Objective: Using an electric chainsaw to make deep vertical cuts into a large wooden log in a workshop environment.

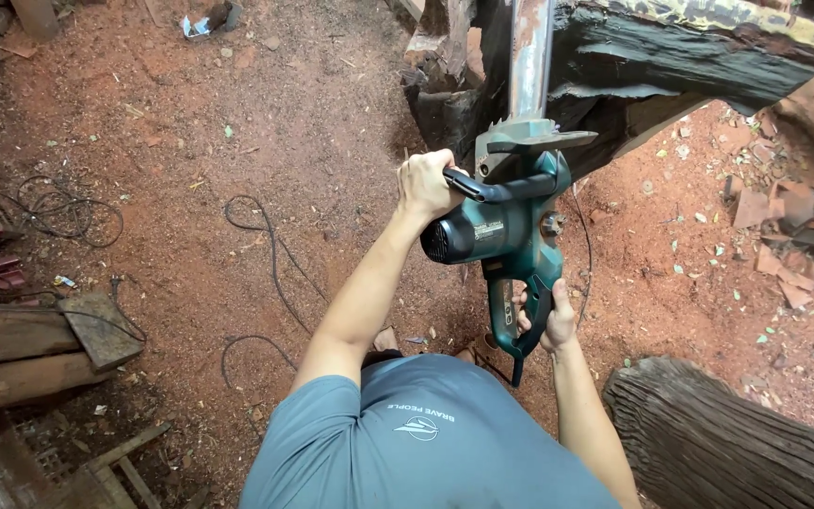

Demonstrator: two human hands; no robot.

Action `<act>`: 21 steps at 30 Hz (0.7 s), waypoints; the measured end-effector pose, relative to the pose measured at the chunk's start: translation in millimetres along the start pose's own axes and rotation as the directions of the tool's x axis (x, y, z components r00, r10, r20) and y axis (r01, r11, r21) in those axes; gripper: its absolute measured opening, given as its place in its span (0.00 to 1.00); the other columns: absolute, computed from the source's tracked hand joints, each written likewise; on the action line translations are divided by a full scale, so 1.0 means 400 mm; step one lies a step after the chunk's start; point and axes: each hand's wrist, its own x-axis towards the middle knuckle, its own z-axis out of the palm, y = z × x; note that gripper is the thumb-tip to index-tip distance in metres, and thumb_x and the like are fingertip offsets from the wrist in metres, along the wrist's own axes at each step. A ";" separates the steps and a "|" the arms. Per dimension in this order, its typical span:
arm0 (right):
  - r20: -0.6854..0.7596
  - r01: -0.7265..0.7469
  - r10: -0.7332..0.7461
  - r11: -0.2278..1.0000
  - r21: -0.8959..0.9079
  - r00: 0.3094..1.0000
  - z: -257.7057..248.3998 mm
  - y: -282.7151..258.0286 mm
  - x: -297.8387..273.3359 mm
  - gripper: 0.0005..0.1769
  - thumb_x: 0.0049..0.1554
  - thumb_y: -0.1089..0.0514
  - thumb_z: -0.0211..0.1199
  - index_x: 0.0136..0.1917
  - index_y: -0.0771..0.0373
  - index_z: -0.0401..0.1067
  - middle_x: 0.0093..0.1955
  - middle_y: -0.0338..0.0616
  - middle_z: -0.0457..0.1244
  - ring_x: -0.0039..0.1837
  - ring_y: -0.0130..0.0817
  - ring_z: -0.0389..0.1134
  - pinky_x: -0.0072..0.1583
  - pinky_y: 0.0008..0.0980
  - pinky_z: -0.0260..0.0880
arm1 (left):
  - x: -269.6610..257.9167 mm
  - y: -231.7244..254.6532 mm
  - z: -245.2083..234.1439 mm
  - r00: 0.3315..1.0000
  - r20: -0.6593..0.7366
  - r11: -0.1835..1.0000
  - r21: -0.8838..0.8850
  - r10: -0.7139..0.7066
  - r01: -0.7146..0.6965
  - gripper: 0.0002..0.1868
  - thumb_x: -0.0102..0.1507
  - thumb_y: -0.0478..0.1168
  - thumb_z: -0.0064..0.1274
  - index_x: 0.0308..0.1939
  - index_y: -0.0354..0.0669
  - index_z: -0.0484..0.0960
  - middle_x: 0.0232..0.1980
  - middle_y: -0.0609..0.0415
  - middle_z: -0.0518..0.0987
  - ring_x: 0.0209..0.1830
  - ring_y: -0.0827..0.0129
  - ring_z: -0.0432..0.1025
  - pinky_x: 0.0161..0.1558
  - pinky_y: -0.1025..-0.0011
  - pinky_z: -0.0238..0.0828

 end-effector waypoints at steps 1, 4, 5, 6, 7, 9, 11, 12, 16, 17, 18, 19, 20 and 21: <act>-0.003 -0.004 0.004 1.000 0.000 1.000 0.001 0.002 -0.002 0.49 0.65 0.21 0.36 0.44 0.71 0.71 0.39 0.61 0.71 0.20 0.38 0.62 0.24 0.41 0.67 | 0.000 0.006 -0.005 1.000 0.001 1.000 -0.009 -0.001 0.001 0.12 0.51 0.49 0.52 0.20 0.48 0.71 0.23 0.49 0.77 0.30 0.44 0.79 0.35 0.52 0.74; -0.016 0.014 -0.014 1.000 0.010 1.000 -0.007 0.017 0.003 0.47 0.66 0.23 0.38 0.44 0.70 0.72 0.38 0.60 0.70 0.20 0.40 0.62 0.24 0.42 0.68 | 0.002 -0.001 0.001 1.000 0.005 1.000 -0.008 0.004 -0.004 0.12 0.51 0.49 0.52 0.21 0.47 0.71 0.23 0.49 0.77 0.30 0.44 0.79 0.36 0.51 0.74; -0.030 0.033 -0.033 0.999 0.022 0.999 -0.013 0.027 0.004 0.45 0.66 0.25 0.40 0.44 0.70 0.72 0.36 0.61 0.70 0.19 0.44 0.62 0.24 0.44 0.69 | 0.001 -0.009 0.008 1.000 0.012 1.000 0.002 0.009 -0.009 0.12 0.51 0.49 0.52 0.21 0.47 0.71 0.24 0.48 0.77 0.31 0.44 0.79 0.36 0.50 0.74; -0.029 0.033 -0.033 0.999 0.022 0.999 -0.014 0.025 0.004 0.45 0.66 0.25 0.40 0.44 0.70 0.72 0.36 0.61 0.70 0.19 0.44 0.62 0.24 0.44 0.69 | -0.004 -0.001 0.000 1.000 0.012 1.000 0.001 0.009 -0.009 0.12 0.51 0.49 0.52 0.21 0.47 0.71 0.24 0.48 0.77 0.31 0.44 0.79 0.36 0.50 0.74; -0.019 0.014 -0.013 1.000 0.012 1.000 -0.014 0.021 0.007 0.47 0.65 0.23 0.39 0.44 0.70 0.72 0.37 0.60 0.70 0.20 0.41 0.62 0.24 0.43 0.68 | -0.007 0.007 -0.009 1.000 0.014 1.000 -0.014 0.003 -0.003 0.12 0.52 0.49 0.52 0.21 0.47 0.71 0.24 0.48 0.78 0.31 0.44 0.79 0.36 0.51 0.74; -0.009 -0.004 0.004 1.000 0.003 1.000 -0.019 0.022 0.010 0.48 0.65 0.21 0.38 0.44 0.71 0.71 0.38 0.60 0.71 0.20 0.38 0.62 0.24 0.42 0.67 | -0.010 0.019 -0.022 1.000 0.016 1.000 -0.030 -0.001 0.002 0.12 0.52 0.49 0.52 0.21 0.46 0.71 0.24 0.47 0.78 0.31 0.43 0.79 0.36 0.51 0.74; -0.009 -0.002 0.002 1.000 0.009 1.000 -0.030 0.035 0.011 0.49 0.65 0.21 0.38 0.45 0.71 0.72 0.37 0.59 0.71 0.20 0.37 0.62 0.25 0.40 0.66 | -0.013 0.023 -0.029 1.000 0.019 1.000 -0.028 -0.002 0.002 0.12 0.52 0.49 0.51 0.21 0.46 0.71 0.25 0.47 0.78 0.31 0.43 0.79 0.36 0.50 0.74; -0.010 -0.001 0.001 1.000 0.009 1.000 -0.014 0.026 0.008 0.49 0.65 0.21 0.38 0.45 0.71 0.72 0.37 0.59 0.71 0.20 0.37 0.62 0.25 0.40 0.66 | -0.010 0.015 -0.013 1.000 0.019 1.000 -0.028 0.000 0.001 0.12 0.52 0.49 0.51 0.21 0.46 0.71 0.25 0.47 0.78 0.31 0.43 0.79 0.36 0.50 0.74; -0.017 0.058 -0.057 0.998 0.040 0.998 0.018 0.011 -0.005 0.43 0.66 0.26 0.41 0.43 0.69 0.73 0.31 0.58 0.68 0.19 0.43 0.62 0.24 0.41 0.67 | -0.018 0.007 -0.002 1.000 0.021 1.000 -0.013 -0.013 0.013 0.13 0.52 0.49 0.51 0.21 0.46 0.71 0.24 0.48 0.78 0.30 0.43 0.79 0.36 0.51 0.75; -0.006 0.066 -0.066 0.997 0.028 0.998 0.017 0.006 -0.001 0.44 0.66 0.25 0.41 0.43 0.69 0.73 0.29 0.58 0.67 0.19 0.42 0.62 0.24 0.41 0.66 | -0.017 0.016 -0.011 1.000 0.014 1.000 -0.028 -0.009 0.010 0.13 0.51 0.49 0.52 0.21 0.46 0.71 0.24 0.47 0.78 0.30 0.43 0.79 0.36 0.51 0.75; -0.006 0.067 -0.067 0.997 0.027 0.998 0.014 0.007 0.000 0.44 0.66 0.25 0.41 0.43 0.69 0.73 0.29 0.58 0.67 0.19 0.42 0.62 0.24 0.41 0.66 | -0.016 0.012 -0.007 1.000 0.014 1.000 -0.030 -0.008 0.009 0.13 0.51 0.49 0.52 0.21 0.46 0.71 0.24 0.47 0.78 0.30 0.43 0.79 0.36 0.51 0.75; 0.008 0.066 -0.066 0.998 0.021 0.998 0.010 0.007 0.002 0.46 0.66 0.24 0.39 0.43 0.70 0.74 0.25 0.58 0.65 0.18 0.43 0.60 0.24 0.40 0.65 | -0.015 0.008 -0.002 1.000 0.011 1.000 -0.030 -0.008 0.008 0.13 0.52 0.49 0.52 0.21 0.46 0.71 0.24 0.47 0.78 0.31 0.43 0.79 0.36 0.51 0.75; 0.022 0.065 -0.065 0.998 0.016 0.998 0.007 0.008 0.004 0.48 0.66 0.23 0.37 0.43 0.71 0.74 0.21 0.58 0.62 0.17 0.44 0.59 0.24 0.38 0.63 | -0.014 0.004 0.001 1.000 0.009 0.999 -0.031 -0.007 0.007 0.13 0.52 0.49 0.52 0.21 0.46 0.71 0.25 0.47 0.78 0.31 0.43 0.79 0.36 0.50 0.75; 0.024 0.065 -0.065 0.998 0.012 0.998 0.011 0.003 0.000 0.48 0.66 0.23 0.37 0.43 0.71 0.74 0.21 0.58 0.62 0.17 0.44 0.59 0.24 0.38 0.63 | -0.015 0.010 -0.005 1.000 0.005 0.999 -0.033 -0.008 0.008 0.13 0.52 0.49 0.52 0.21 0.46 0.71 0.25 0.47 0.78 0.31 0.43 0.79 0.36 0.50 0.75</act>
